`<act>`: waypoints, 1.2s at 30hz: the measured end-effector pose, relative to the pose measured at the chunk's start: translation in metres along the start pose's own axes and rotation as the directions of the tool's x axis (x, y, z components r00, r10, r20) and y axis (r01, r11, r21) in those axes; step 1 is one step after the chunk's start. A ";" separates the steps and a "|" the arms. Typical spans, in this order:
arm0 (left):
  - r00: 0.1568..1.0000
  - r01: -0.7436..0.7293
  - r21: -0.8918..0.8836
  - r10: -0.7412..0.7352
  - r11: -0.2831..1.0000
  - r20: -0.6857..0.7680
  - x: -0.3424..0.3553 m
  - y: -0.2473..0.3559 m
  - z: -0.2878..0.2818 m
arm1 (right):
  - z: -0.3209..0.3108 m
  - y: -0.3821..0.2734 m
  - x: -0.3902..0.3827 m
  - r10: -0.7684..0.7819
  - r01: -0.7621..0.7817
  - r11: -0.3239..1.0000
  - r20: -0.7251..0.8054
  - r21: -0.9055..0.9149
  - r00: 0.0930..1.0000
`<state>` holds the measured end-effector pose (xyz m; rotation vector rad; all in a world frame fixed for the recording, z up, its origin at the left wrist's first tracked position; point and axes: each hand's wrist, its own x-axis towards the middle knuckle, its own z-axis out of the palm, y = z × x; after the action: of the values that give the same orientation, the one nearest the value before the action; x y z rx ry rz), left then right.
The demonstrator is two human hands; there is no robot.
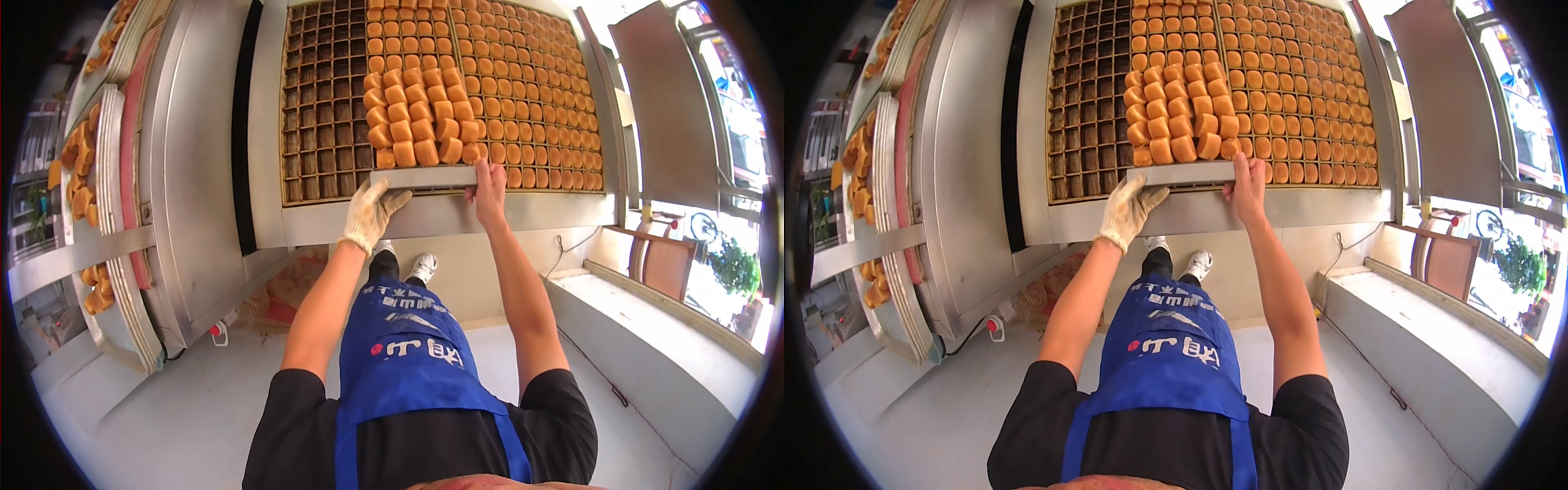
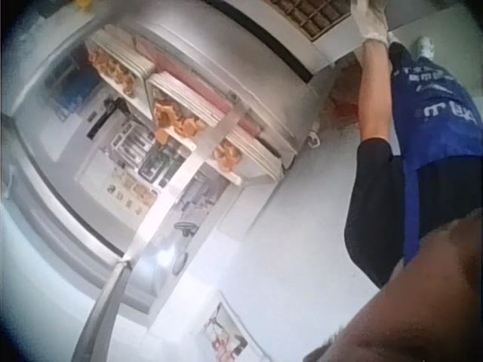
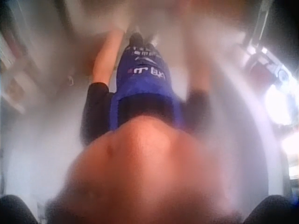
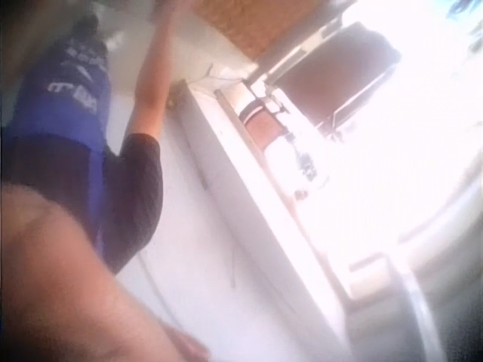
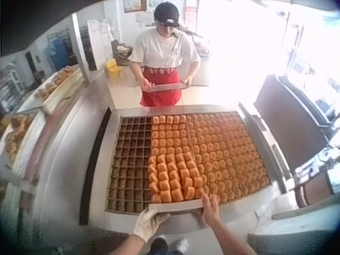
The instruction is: The person uses a brush to apply oil from a bowl to a metal grid, then uses a metal tool to lift batches of small square cakes from the grid and places them onto a large metal tray.
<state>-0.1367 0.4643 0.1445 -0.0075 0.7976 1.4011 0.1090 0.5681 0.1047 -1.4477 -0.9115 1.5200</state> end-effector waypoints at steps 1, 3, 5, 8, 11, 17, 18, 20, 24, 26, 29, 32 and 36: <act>0.999 -0.018 0.016 0.019 1.000 -0.029 -0.015 0.003 0.004 | 0.001 -0.006 -0.012 -0.022 0.022 1.000 0.015 0.012 1.000; 0.996 -0.076 0.002 0.076 0.997 -0.048 -0.050 0.008 0.015 | 0.002 -0.018 -0.043 -0.094 0.093 0.996 0.043 0.016 0.995; 0.988 -0.153 -0.010 0.153 0.988 -0.011 -0.092 0.012 0.016 | 0.006 -0.038 -0.081 -0.165 0.165 0.986 0.090 0.014 0.982; 0.967 -0.254 0.025 0.254 0.967 -0.022 -0.176 0.016 0.033 | 0.009 -0.067 -0.146 -0.267 0.261 0.964 0.203 0.053 0.942; 0.930 -0.343 0.068 0.349 0.937 -0.118 -0.263 0.016 0.046 | 0.021 -0.099 -0.214 -0.269 0.255 0.963 0.252 0.089 0.930; 0.630 -0.627 0.211 0.648 0.750 -0.429 -0.446 0.007 0.065 | 0.076 -0.128 -0.332 -0.229 0.097 0.969 0.677 0.227 0.699; 0.555 -0.703 0.201 0.703 0.682 -0.445 -0.471 0.002 0.062 | 0.088 -0.130 -0.352 -0.190 0.034 0.975 0.739 0.221 0.646; 0.337 -0.784 0.321 0.798 0.532 -0.501 -0.504 0.007 0.058 | 0.115 -0.132 -0.383 -0.145 0.022 0.987 0.801 0.162 0.581; 0.212 -0.747 0.489 0.858 0.451 -0.468 -0.571 0.050 0.016 | 0.196 -0.148 -0.444 -0.096 -0.025 0.992 0.878 0.122 0.469; 0.210 -0.787 0.443 0.862 0.429 -0.461 -0.585 0.095 -0.008 | 0.241 -0.143 -0.459 -0.131 0.008 0.990 0.876 0.144 0.465; 0.280 -0.792 0.385 0.841 0.475 -0.462 -0.594 0.176 -0.040 | 0.306 -0.142 -0.481 -0.138 0.024 0.989 0.846 0.147 0.515; 0.412 -0.758 0.341 0.814 0.556 -0.409 -0.598 0.256 -0.088 | 0.373 -0.138 -0.496 -0.207 0.070 0.976 0.779 0.206 0.592; 0.606 -0.682 0.298 0.744 0.668 -0.281 -0.577 0.365 -0.138 | 0.454 -0.130 -0.503 -0.326 0.224 0.945 0.642 0.237 0.694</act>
<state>-0.4986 -0.0202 0.4909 0.1968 1.3396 2.1427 -0.3359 0.1751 0.4562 -0.5787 -1.3436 1.8555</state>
